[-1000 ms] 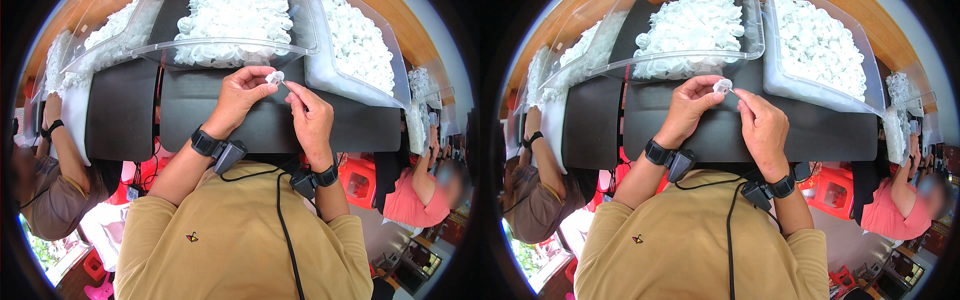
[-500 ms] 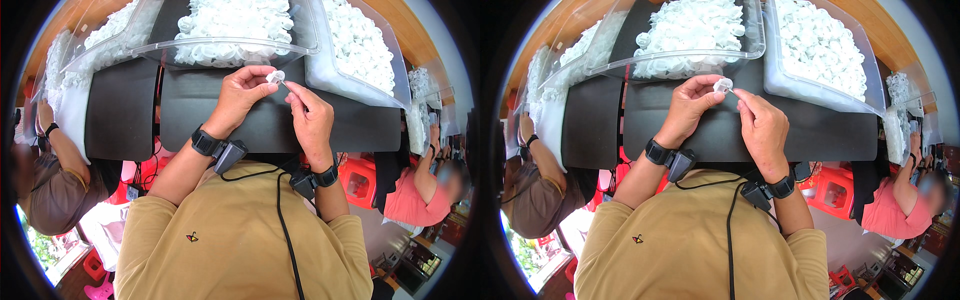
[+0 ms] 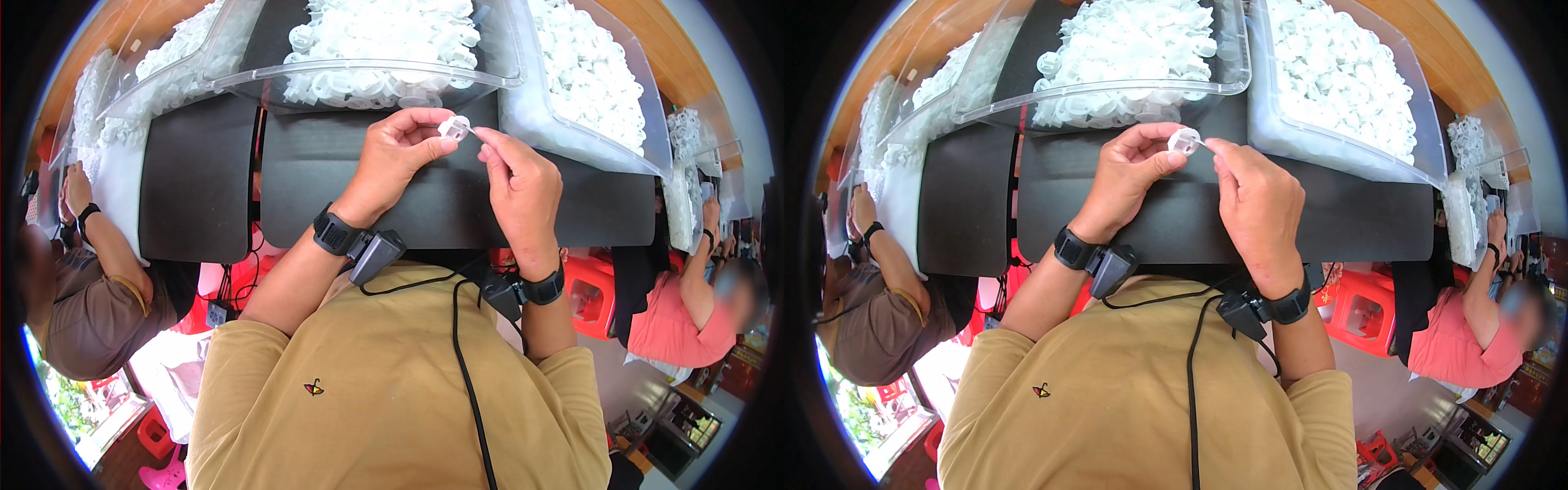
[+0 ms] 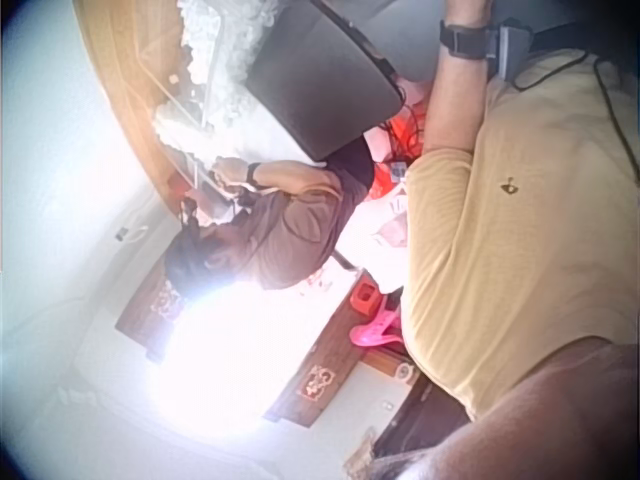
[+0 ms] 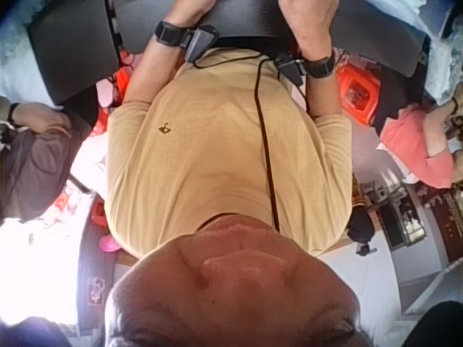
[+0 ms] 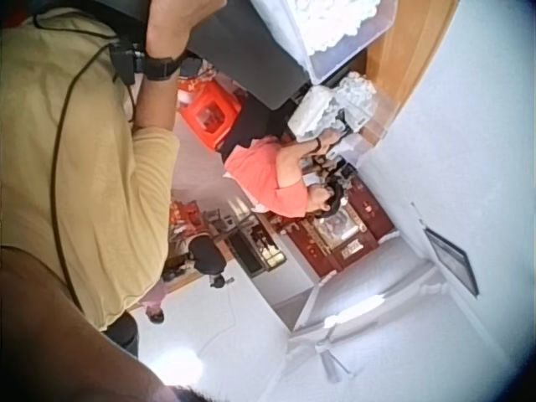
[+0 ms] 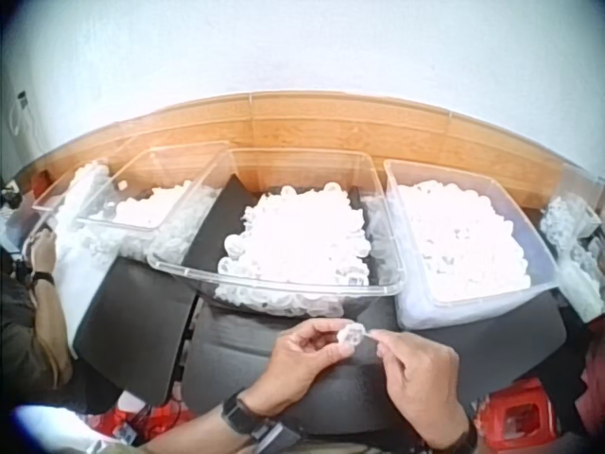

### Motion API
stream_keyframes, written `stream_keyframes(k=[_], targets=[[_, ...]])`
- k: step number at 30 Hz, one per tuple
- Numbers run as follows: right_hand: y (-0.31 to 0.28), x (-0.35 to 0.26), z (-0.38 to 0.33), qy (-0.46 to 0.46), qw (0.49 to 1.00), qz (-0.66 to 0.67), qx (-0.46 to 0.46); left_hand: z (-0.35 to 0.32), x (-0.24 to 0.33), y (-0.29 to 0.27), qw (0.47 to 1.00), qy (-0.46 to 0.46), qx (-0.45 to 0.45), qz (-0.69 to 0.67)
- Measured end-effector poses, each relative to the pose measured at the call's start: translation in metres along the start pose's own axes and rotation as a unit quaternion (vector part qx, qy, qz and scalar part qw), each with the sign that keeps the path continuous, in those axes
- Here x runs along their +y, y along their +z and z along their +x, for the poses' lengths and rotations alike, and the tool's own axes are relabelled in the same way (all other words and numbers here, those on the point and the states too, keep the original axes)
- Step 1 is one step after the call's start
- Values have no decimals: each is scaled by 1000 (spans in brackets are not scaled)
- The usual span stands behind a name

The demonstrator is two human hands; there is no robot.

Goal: Assembling or inspecting small plastic components using a handheld tool.

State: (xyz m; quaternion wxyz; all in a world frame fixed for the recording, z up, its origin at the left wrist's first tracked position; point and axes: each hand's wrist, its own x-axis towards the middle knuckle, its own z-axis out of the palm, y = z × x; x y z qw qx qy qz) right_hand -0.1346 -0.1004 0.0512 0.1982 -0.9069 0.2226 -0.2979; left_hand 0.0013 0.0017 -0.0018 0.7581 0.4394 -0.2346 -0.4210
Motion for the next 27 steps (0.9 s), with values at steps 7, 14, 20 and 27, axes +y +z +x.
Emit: stream_keyframes(k=[7, 14, 20, 27], targets=[[1, -4, -4, 18, 999, 23, -42, 1, -1, 1, 999, 14, 23, -31], [5, 0, -4, 29, 997, 67, -41, 1, -2, 2, 999, 18, 17, -26], [3, -2, -2, 19, 998, 32, -47, 1, -2, 0, 1000, 11, 7, -15], [1, -8, 1, 3, 999, -16, -33, 0, -1, 0, 1000, 2, 5, 1]])
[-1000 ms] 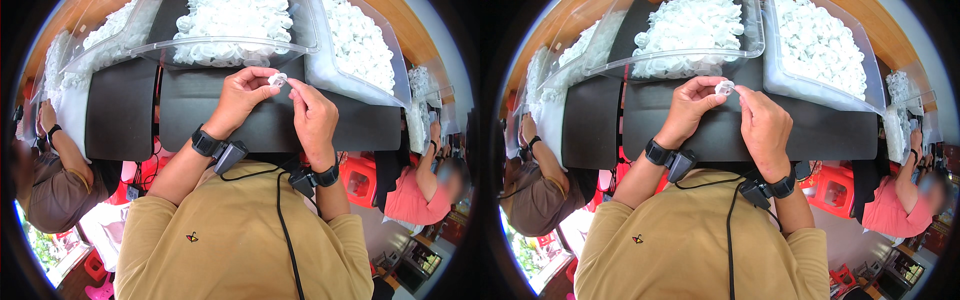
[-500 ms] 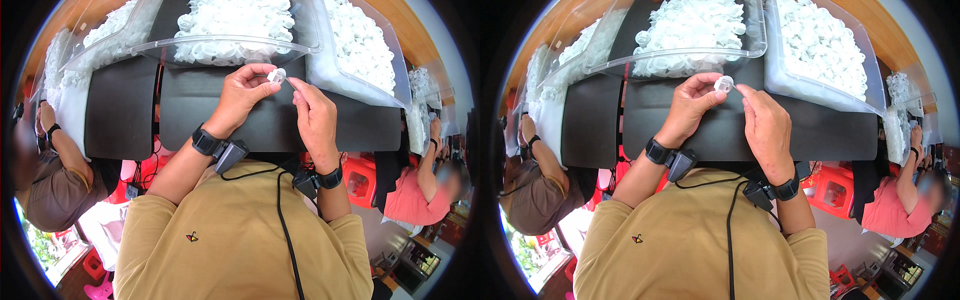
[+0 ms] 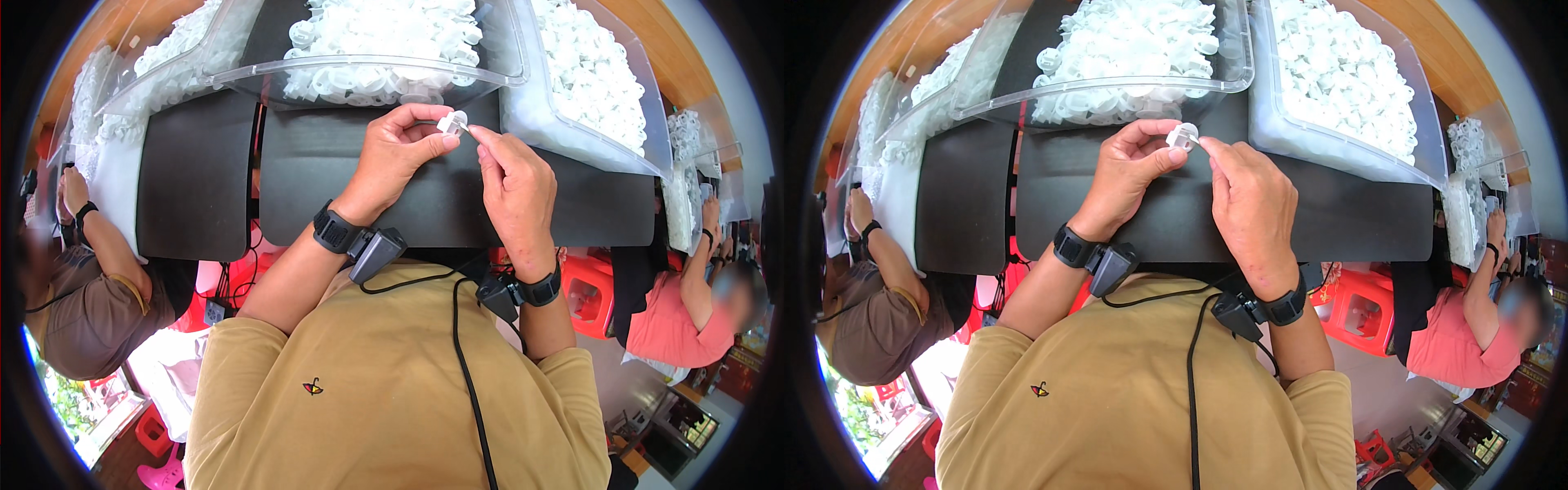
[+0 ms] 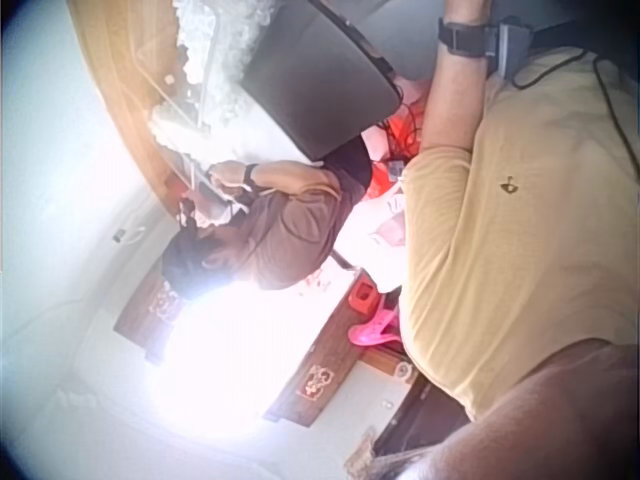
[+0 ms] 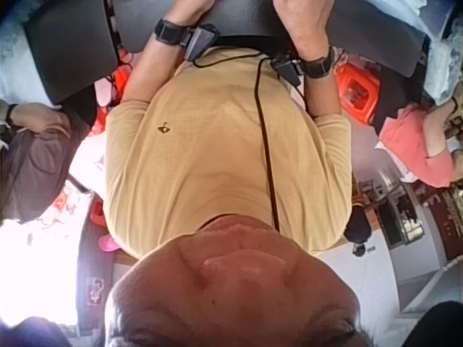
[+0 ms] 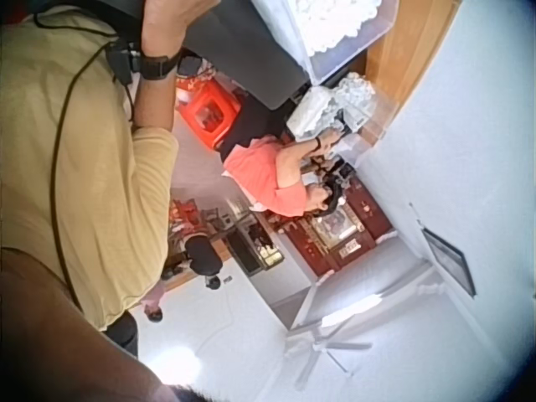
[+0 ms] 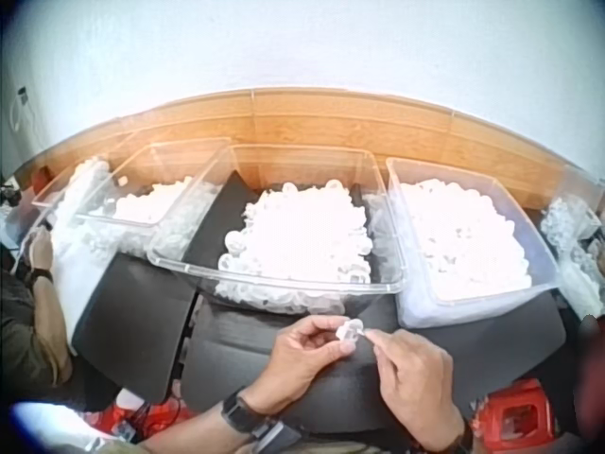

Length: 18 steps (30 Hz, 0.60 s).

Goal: Assembling or inspecting small plastic components using a handheld tool.

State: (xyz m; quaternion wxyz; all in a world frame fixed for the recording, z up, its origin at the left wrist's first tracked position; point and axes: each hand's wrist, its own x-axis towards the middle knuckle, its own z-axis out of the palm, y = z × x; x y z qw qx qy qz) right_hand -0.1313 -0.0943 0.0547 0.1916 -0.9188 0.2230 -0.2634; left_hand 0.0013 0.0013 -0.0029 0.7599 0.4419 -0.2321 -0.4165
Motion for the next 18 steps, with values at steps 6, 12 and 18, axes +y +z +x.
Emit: stream_keyframes(k=[6, 12, 18], targets=[[-1, 0, 0, 5, 1000, 11, 0, 0, 1, 0, 999, -20, 1, -36], [-1, -1, 1, 8, 1000, 11, -8, 1, 0, 0, 1000, -3, 0, -19], [-5, -5, 2, -21, 998, -49, -11, 0, -1, 2, 1000, 19, 15, 11]])
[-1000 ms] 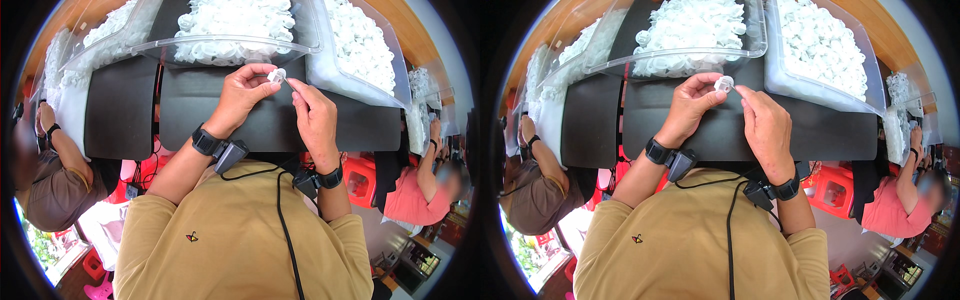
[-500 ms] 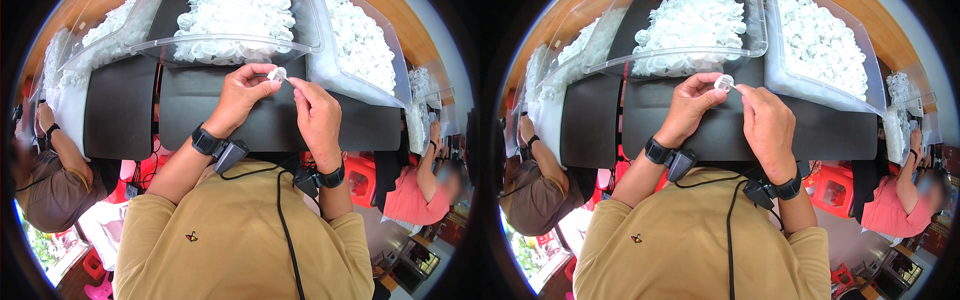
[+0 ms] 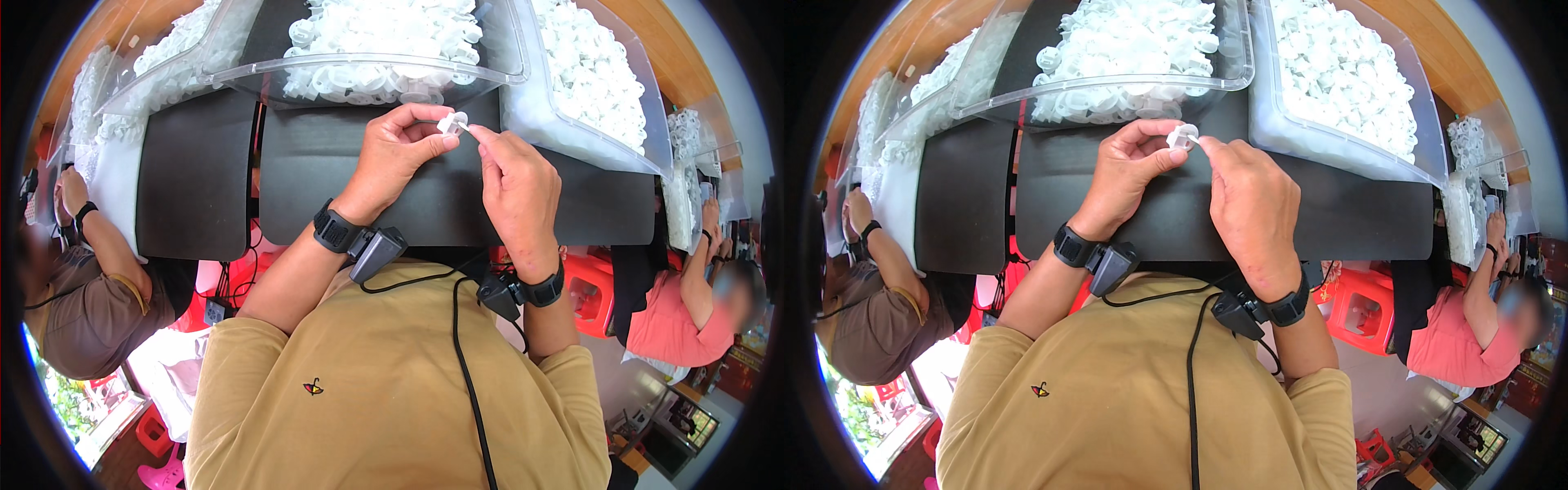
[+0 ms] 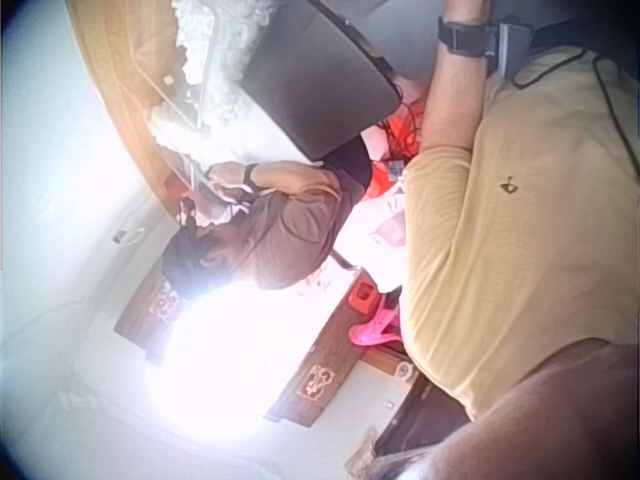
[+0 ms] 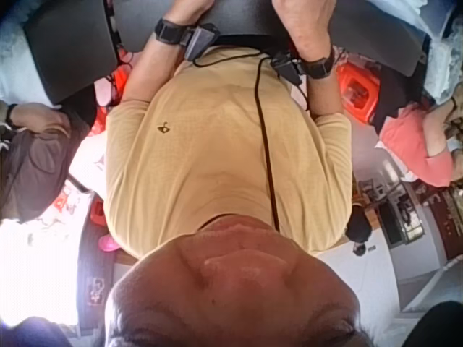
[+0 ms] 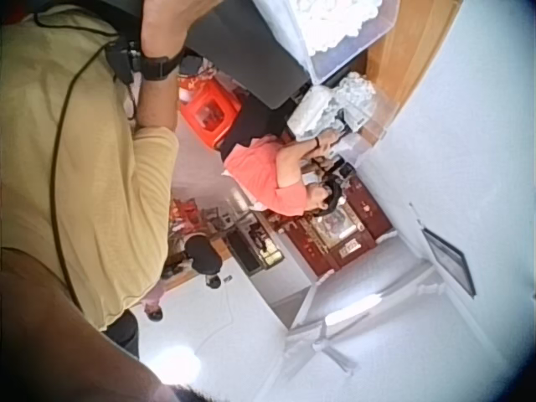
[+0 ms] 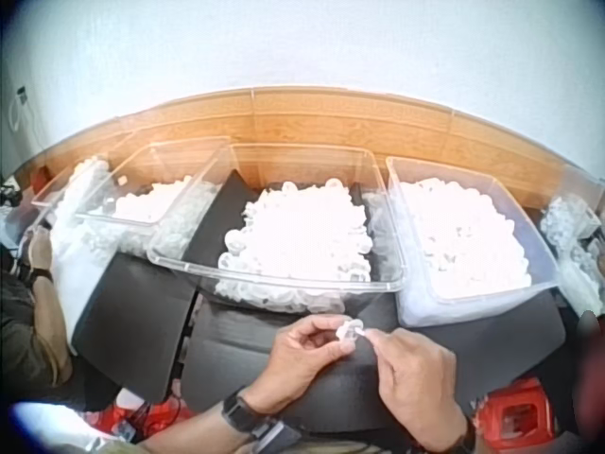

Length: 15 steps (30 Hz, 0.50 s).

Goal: Assembling or inspecting small plastic components using a handheld tool.

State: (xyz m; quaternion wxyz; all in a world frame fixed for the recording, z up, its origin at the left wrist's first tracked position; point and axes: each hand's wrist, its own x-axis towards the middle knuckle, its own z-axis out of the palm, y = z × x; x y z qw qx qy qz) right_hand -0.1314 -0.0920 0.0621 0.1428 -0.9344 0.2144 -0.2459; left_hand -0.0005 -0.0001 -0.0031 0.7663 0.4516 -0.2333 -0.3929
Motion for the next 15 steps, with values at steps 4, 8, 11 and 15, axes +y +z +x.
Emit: stream_keyframes(k=[4, 8, 11, 15], targets=[[-9, -1, 4, -96, 988, -120, -6, -2, 2, 1, 1000, 10, -4, 25], [-19, 1, 15, -153, 973, -166, -44, -3, 1, 0, 998, -1, -24, 61], [-18, 6, 20, -196, 962, -169, -85, -3, -1, -1, 997, -4, -22, 79], [-12, 10, 21, -148, 975, -129, -103, 0, -3, -3, 996, -20, -17, 86]])
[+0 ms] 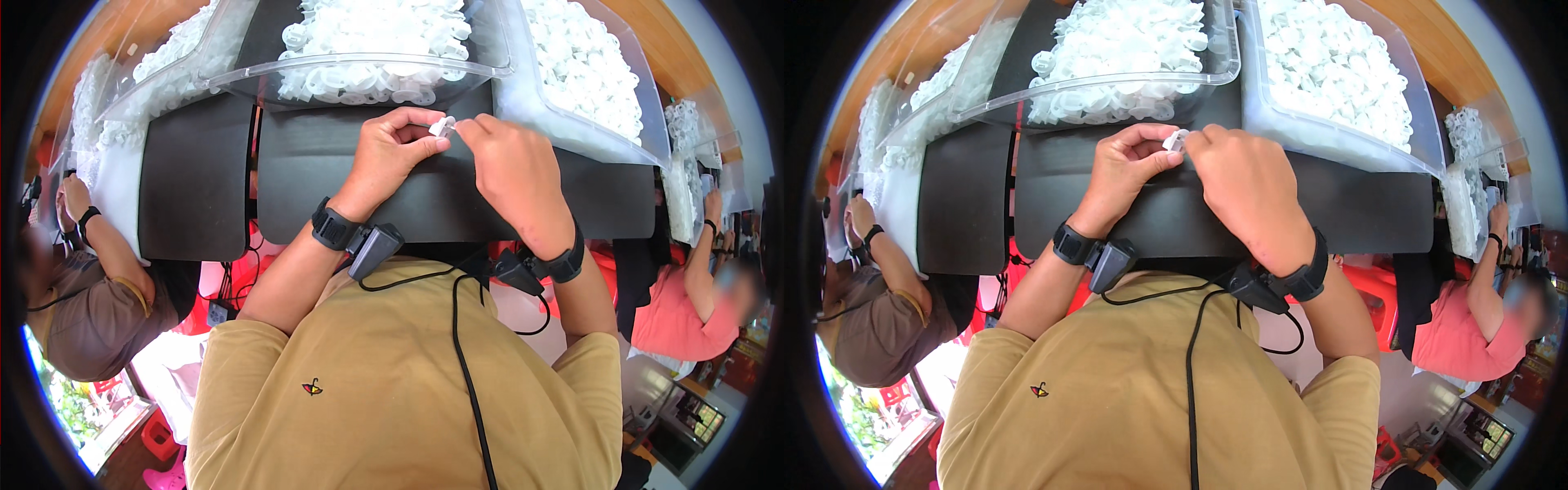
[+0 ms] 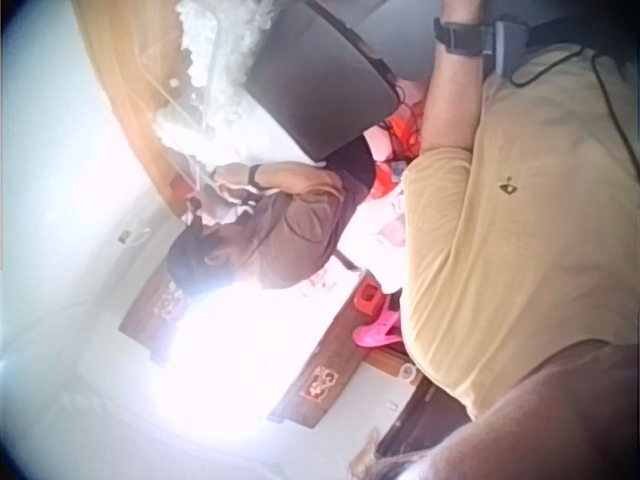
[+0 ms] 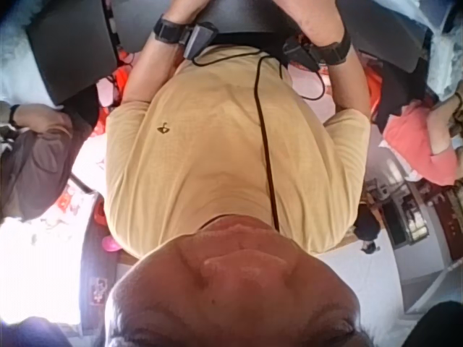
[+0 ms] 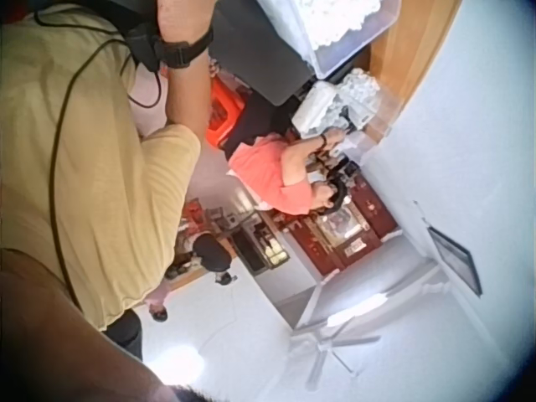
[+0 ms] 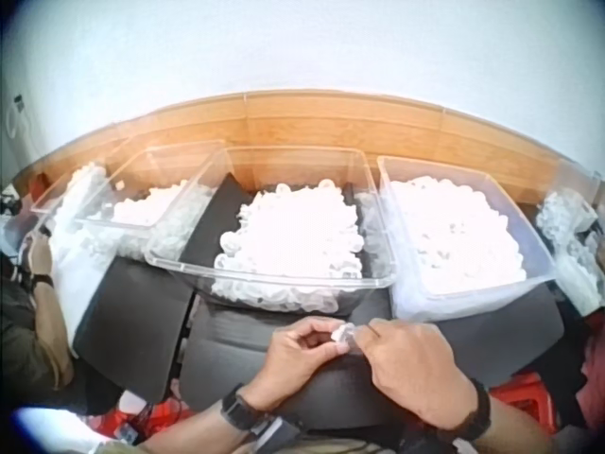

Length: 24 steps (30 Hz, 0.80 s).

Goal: Assembling or inspecting small plastic components using a handheld tool.

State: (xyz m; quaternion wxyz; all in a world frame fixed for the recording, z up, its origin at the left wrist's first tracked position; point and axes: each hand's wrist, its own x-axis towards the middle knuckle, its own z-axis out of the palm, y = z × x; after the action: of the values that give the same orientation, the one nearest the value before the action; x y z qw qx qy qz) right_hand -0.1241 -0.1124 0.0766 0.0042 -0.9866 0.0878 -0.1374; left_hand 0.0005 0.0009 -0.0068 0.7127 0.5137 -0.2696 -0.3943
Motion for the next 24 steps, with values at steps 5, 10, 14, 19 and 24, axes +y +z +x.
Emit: stream_keyframes(k=[5, 10, 14, 19, 24], targets=[[-2, 6, -4, 63, 982, 172, 36, 1, 4, 1, 997, -5, 10, -73], [9, 4, -16, 122, 954, 251, 111, 1, 8, 3, 991, -24, 5, -130], [23, -8, -19, 161, 938, 279, 126, 0, 9, 0, 985, -27, -11, -170], [31, -17, -18, 163, 942, 263, 133, 0, 8, -1, 980, -27, -8, -196], [35, -24, -16, 153, 949, 236, 139, -1, 6, -2, 976, -28, 6, -214]])
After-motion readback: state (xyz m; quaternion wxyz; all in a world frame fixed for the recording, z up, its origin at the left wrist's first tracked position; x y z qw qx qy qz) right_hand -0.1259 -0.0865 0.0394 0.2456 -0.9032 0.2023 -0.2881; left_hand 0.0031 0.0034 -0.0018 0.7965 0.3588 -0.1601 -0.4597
